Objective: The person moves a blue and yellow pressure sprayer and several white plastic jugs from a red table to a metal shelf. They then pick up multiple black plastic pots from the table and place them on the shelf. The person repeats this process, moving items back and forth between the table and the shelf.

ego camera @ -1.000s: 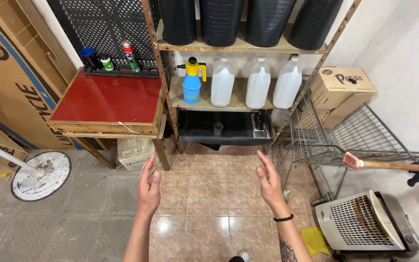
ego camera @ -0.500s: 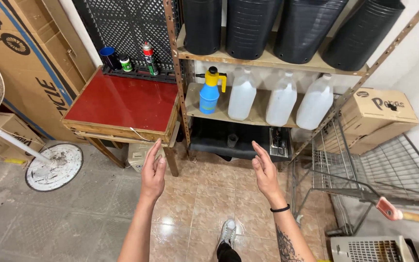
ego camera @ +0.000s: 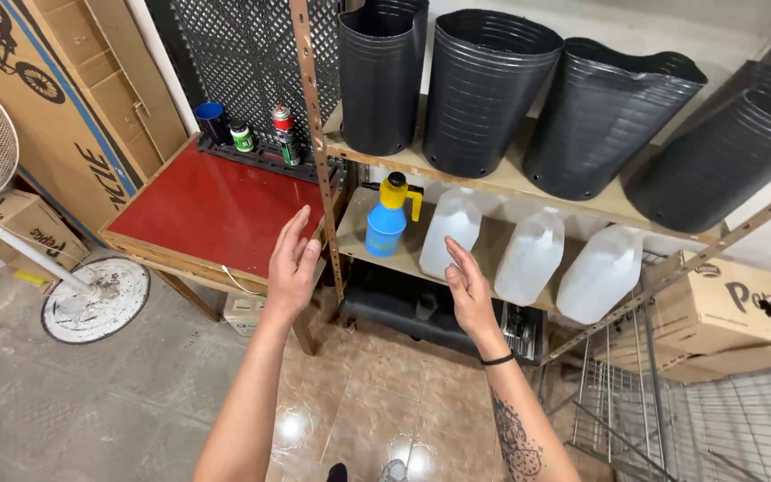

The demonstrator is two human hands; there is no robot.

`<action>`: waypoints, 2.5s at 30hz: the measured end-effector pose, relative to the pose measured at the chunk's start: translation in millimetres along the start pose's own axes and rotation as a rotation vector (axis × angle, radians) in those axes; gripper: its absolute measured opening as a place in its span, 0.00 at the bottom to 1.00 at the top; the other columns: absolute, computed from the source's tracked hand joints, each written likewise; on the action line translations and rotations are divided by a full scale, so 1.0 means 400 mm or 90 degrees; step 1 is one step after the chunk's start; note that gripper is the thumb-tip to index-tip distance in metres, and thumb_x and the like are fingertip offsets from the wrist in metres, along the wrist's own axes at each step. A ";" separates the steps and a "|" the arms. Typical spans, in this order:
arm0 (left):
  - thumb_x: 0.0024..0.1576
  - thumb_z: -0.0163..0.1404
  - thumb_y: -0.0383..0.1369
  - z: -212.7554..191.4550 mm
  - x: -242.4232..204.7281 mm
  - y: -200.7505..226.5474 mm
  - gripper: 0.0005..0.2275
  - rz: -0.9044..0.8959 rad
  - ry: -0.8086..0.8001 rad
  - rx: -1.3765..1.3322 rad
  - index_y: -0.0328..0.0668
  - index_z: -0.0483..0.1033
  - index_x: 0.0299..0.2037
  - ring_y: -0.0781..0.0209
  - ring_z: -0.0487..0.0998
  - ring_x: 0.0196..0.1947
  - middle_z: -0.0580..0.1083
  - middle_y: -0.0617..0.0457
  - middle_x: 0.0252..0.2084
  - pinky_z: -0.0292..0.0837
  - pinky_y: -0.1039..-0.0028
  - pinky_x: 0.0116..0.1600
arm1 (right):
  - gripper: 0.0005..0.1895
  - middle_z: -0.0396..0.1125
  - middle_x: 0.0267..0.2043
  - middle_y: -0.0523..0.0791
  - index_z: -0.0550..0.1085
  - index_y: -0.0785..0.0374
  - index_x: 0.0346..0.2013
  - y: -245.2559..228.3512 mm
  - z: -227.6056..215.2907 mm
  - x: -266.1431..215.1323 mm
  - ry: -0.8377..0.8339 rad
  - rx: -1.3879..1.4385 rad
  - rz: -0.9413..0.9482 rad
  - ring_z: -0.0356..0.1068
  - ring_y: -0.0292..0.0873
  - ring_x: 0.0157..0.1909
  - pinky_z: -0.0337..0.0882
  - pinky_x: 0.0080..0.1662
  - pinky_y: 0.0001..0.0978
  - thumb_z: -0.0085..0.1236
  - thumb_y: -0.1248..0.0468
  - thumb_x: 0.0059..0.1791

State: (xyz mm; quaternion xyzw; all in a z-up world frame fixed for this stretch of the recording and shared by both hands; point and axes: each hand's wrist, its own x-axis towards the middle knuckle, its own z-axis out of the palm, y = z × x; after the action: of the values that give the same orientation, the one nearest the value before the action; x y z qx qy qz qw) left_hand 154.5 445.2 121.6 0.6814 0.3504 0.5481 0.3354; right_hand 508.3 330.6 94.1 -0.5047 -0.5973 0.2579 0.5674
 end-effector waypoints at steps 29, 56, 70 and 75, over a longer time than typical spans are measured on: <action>0.83 0.46 0.50 0.199 0.684 -0.119 0.40 -0.067 -0.109 0.006 0.46 0.36 0.97 0.22 0.46 0.94 0.44 0.29 0.96 0.53 0.27 0.90 | 0.45 0.35 0.97 0.66 0.42 0.50 0.98 0.015 0.230 0.715 0.066 -0.059 0.059 0.35 0.77 0.95 0.49 0.89 0.70 0.47 0.40 0.72; 0.82 0.42 0.45 0.079 0.265 0.018 0.34 0.031 -0.013 -0.032 0.44 0.46 0.96 0.18 0.60 0.89 0.57 0.30 0.92 0.62 0.29 0.86 | 0.37 0.50 0.94 0.54 0.54 0.62 0.95 0.070 0.227 0.436 0.054 0.084 -0.151 0.52 0.67 0.93 0.65 0.83 0.66 0.51 0.56 0.73; 0.80 0.47 0.42 -0.038 -0.133 -0.219 0.30 -0.161 0.136 0.043 0.46 0.63 0.92 0.31 0.68 0.86 0.69 0.37 0.84 0.63 0.37 0.86 | 0.36 0.53 0.90 0.59 0.60 0.62 0.92 0.214 0.434 0.193 -0.163 0.144 0.037 0.52 0.74 0.91 0.65 0.82 0.74 0.50 0.51 0.71; 0.80 0.47 0.43 -0.084 -0.192 -0.319 0.30 -0.226 0.152 0.082 0.48 0.62 0.93 0.31 0.67 0.86 0.69 0.36 0.83 0.59 0.39 0.88 | 0.37 0.54 0.92 0.62 0.59 0.62 0.93 0.292 0.531 0.190 -0.213 0.179 0.174 0.53 0.71 0.92 0.62 0.85 0.70 0.55 0.57 0.70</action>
State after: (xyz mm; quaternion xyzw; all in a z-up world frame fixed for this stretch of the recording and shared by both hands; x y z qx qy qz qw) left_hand 95.6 450.5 -19.2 0.5592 0.5363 0.5339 0.3387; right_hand 357.1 496.6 -24.4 -0.4475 -0.5674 0.4923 0.4853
